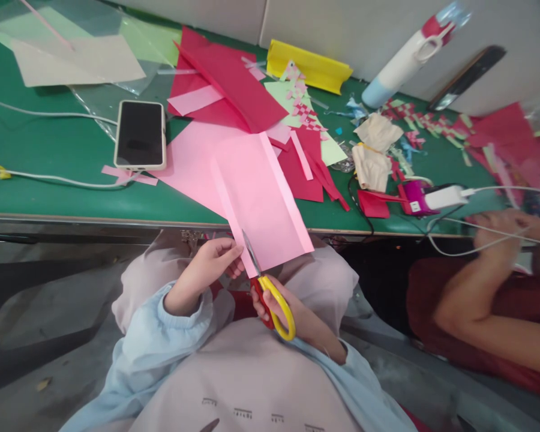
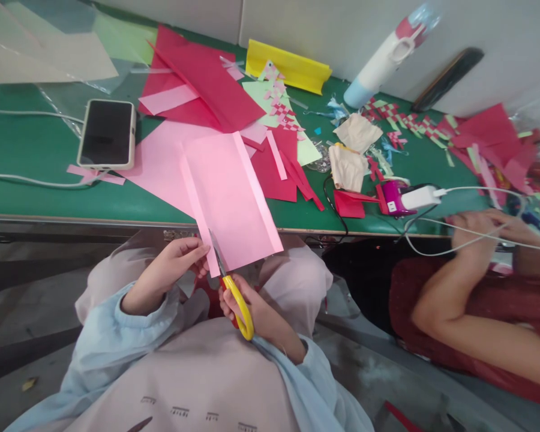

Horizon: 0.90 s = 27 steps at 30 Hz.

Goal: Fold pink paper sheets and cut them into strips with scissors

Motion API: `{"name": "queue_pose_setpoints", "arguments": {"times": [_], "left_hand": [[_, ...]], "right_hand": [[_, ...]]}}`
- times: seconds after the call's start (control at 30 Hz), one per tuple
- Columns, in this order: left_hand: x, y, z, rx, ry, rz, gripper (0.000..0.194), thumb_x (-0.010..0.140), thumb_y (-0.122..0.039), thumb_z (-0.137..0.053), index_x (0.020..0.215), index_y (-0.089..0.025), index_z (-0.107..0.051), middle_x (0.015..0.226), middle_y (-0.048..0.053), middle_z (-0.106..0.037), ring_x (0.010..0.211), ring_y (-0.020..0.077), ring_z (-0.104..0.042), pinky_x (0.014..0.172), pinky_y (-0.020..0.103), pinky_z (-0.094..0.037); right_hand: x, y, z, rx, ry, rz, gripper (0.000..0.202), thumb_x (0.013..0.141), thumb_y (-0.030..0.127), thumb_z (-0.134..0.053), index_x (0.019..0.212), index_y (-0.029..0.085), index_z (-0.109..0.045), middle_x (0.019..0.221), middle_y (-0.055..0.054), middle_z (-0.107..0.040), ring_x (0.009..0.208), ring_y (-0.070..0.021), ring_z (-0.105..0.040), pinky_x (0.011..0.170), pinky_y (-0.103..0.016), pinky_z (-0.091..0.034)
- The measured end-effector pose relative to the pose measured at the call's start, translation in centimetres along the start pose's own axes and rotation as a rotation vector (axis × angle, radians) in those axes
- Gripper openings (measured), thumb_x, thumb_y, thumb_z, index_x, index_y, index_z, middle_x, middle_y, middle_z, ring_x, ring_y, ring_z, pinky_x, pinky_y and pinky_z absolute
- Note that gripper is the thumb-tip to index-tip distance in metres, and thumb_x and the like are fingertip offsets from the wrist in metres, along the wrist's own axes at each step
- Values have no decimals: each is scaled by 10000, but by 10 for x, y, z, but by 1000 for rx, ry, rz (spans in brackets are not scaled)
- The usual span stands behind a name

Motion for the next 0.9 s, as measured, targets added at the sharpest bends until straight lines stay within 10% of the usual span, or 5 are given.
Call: {"name": "queue_pose_setpoints", "arguments": {"times": [0.5,0.9], "left_hand": [[0,-2,-5,9,46,3,345,818,-448,-613,638,-154,-591,552,-1,-624,462,87,-568,483,199,-484],[0,-10,6,13,-130,-79,306,814,-423,-611,664,-163,-546,545,-20,-573,476,93,-557,475,201,-474]], "right_hand": [[1,-13,10,65,20,-49,391,845,523,-623,1051,242,-445,758,41,-445,594,-69,-406,529,-203,-303],[-2,-7,7,23,21,-2,362,889,554,-540,986,218,-445,798,19,-466,593,-69,-407,525,-217,-300]]}}
Point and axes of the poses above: each hand's wrist, its own x-axis towards the middle knuckle, its own z-axis out of the back of the hand, y = z × x, the point moved 7 cm from there along x, towards the middle knuckle
